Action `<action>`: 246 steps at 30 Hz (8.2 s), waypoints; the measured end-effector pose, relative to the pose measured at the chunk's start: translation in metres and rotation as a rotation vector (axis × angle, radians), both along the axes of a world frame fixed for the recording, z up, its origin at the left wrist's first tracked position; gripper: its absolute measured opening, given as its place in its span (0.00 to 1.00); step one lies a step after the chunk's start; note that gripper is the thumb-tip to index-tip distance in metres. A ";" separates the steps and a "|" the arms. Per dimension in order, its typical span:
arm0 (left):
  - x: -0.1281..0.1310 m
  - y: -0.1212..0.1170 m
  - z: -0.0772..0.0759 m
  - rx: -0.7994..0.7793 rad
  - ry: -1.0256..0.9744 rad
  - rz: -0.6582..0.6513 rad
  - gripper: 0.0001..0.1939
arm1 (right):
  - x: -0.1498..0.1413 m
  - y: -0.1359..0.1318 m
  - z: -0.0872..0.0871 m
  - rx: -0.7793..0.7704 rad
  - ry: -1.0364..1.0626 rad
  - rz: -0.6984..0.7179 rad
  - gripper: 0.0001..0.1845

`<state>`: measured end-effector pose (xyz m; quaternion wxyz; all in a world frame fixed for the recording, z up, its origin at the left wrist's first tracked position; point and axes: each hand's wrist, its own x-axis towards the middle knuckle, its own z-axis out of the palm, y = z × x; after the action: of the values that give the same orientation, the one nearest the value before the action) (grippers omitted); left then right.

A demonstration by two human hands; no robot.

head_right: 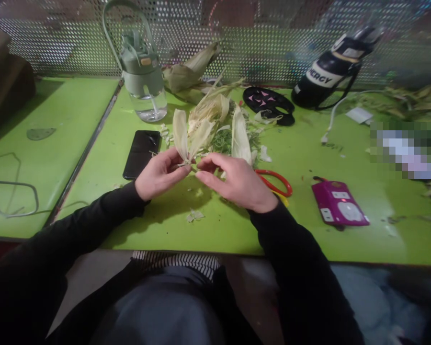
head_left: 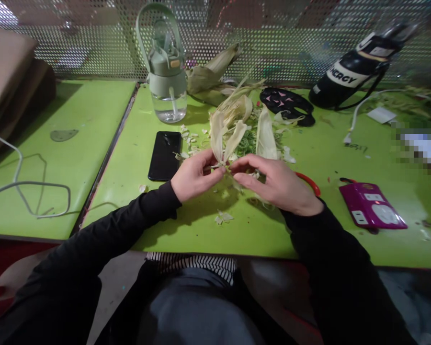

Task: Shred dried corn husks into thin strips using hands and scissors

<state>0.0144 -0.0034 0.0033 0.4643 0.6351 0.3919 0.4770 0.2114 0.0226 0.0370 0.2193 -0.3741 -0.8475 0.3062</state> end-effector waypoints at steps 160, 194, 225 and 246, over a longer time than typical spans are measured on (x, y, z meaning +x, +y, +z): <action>0.023 -0.007 -0.012 -0.751 -0.566 0.050 0.06 | -0.021 -0.006 -0.035 0.007 0.259 -0.299 0.05; 0.009 0.007 -0.004 -0.726 -0.515 0.066 0.09 | -0.018 -0.004 -0.029 0.023 0.044 -0.216 0.07; 0.014 -0.003 -0.008 -0.765 -0.349 -0.068 0.09 | -0.027 -0.006 -0.042 -0.577 0.633 -0.300 0.10; 0.008 0.006 0.000 -0.852 -0.570 0.043 0.10 | -0.015 0.007 -0.036 -0.290 0.365 -0.344 0.10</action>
<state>0.0224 0.0021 0.0037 0.7603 0.2262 0.4223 0.4386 0.1960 0.0295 0.0006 0.3613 -0.4786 -0.6653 0.4448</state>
